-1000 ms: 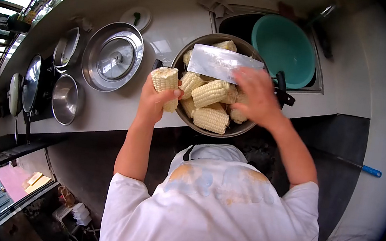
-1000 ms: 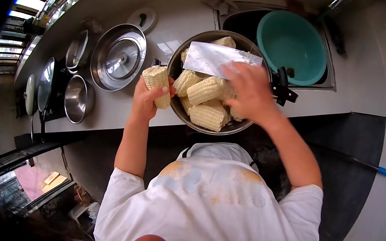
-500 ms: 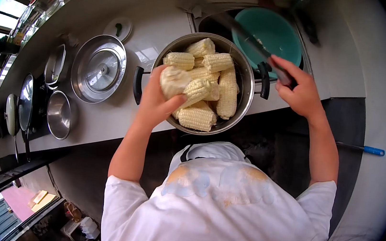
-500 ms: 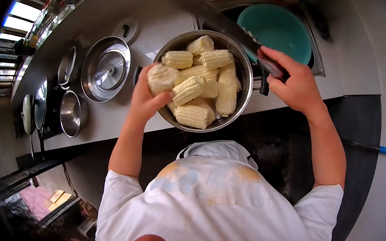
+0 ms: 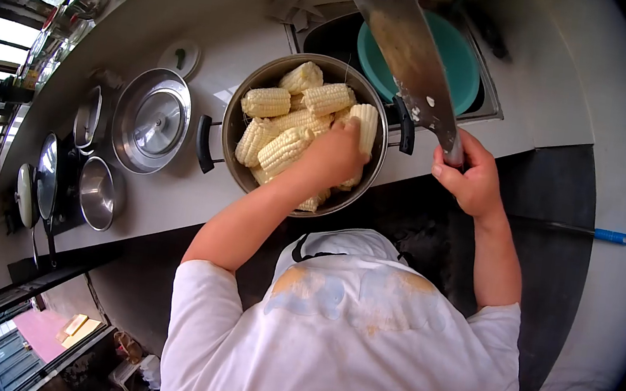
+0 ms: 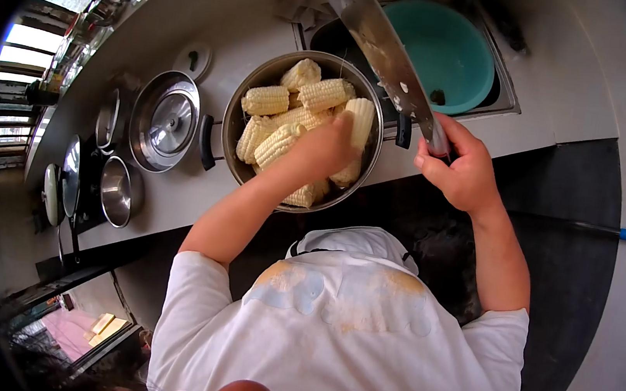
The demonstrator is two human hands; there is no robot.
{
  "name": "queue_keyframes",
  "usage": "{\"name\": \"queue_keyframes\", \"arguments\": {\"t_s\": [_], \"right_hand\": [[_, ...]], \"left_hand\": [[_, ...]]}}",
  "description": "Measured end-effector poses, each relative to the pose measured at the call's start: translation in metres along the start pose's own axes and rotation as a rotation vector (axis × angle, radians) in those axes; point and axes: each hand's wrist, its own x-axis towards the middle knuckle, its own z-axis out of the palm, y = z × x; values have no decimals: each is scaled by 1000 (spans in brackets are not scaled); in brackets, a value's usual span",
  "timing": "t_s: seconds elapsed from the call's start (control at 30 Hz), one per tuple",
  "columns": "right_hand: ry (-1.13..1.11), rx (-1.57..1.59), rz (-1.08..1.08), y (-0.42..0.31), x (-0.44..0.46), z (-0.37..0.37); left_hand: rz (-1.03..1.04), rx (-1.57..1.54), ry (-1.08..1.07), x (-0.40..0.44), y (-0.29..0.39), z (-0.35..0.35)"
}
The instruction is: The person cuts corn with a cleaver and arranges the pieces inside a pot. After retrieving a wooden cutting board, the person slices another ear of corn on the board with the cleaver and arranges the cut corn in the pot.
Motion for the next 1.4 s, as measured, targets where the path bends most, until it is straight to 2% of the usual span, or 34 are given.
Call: {"name": "queue_keyframes", "arguments": {"t_s": [0.03, 0.1, 0.17, 0.23, 0.27, 0.33, 0.37, 0.43, 0.5, 0.57, 0.67, 0.7, 0.77, 0.9, 0.97, 1.0, 1.03, 1.1, 1.17, 1.23, 1.27, 1.33, 1.4], "right_hand": [[-7, 3, 1, 2, 1, 0], [-8, 19, 4, 4, 3, 4], [-13, 30, 7, 5, 3, 5], [-8, 11, -6, 7, 3, 6], [-13, 12, -6, 7, 3, 5], [-57, -44, 3, 7, 4, 4], [-66, -47, 5, 6, 4, 6], [-10, -21, -6, 5, 8, 14], [-21, -34, -4, 4, 5, 17], [-15, -38, -12, 7, 10, 15], [-51, -27, 15, 12, 9, 10], [-60, -30, 28, 13, 6, 12], [-42, 3, 8, 17, 9, 14], [-60, 6, 11, 20, 8, 15], [-58, -3, 17, 20, 8, 15], [-51, -11, 8, 20, 9, 14], [-50, -12, 10, 20, 9, 14], [-46, -14, -2, 20, 8, 12], [-43, -16, 2, 19, 6, 11], [-42, -18, 5, 19, 5, 11], [-38, -17, -1, 20, 4, 12], [-29, -11, -8, 23, 4, 12], [-37, -7, -3, 26, 3, 12]], "left_hand": [[-6, 3, 4, -2, 2, 2], [2, 209, -56, -11, 10, 10], [32, 158, -28, -17, 8, 16], [42, 333, 119, -18, 10, 15], [37, 332, 119, -12, 6, 18], [345, 391, 414, 1, -3, 25], [336, 386, 417, 1, -3, 32], [213, 537, 284, 2, 0, 35], [246, 512, 315, -11, -12, 26], [243, 279, 327, -38, -25, -3], [130, 307, 388, -60, -47, -37], [167, 328, 418, -64, -56, -40], [110, 234, 314, -61, -75, -29], [38, 247, 265, -50, -85, -33], [-63, 131, 304, -46, -74, -40], [16, 224, 439, -44, -74, -36], [17, 223, 437, -43, -71, -34], [187, 556, 682, -44, -56, -30], [263, 501, 639, -54, -36, -23], [290, 358, 131, -62, -23, -12], [290, 358, 130, -60, -24, -7], [276, 326, 415, -49, -34, 6], [281, 443, 395, -37, -39, 7]]}}
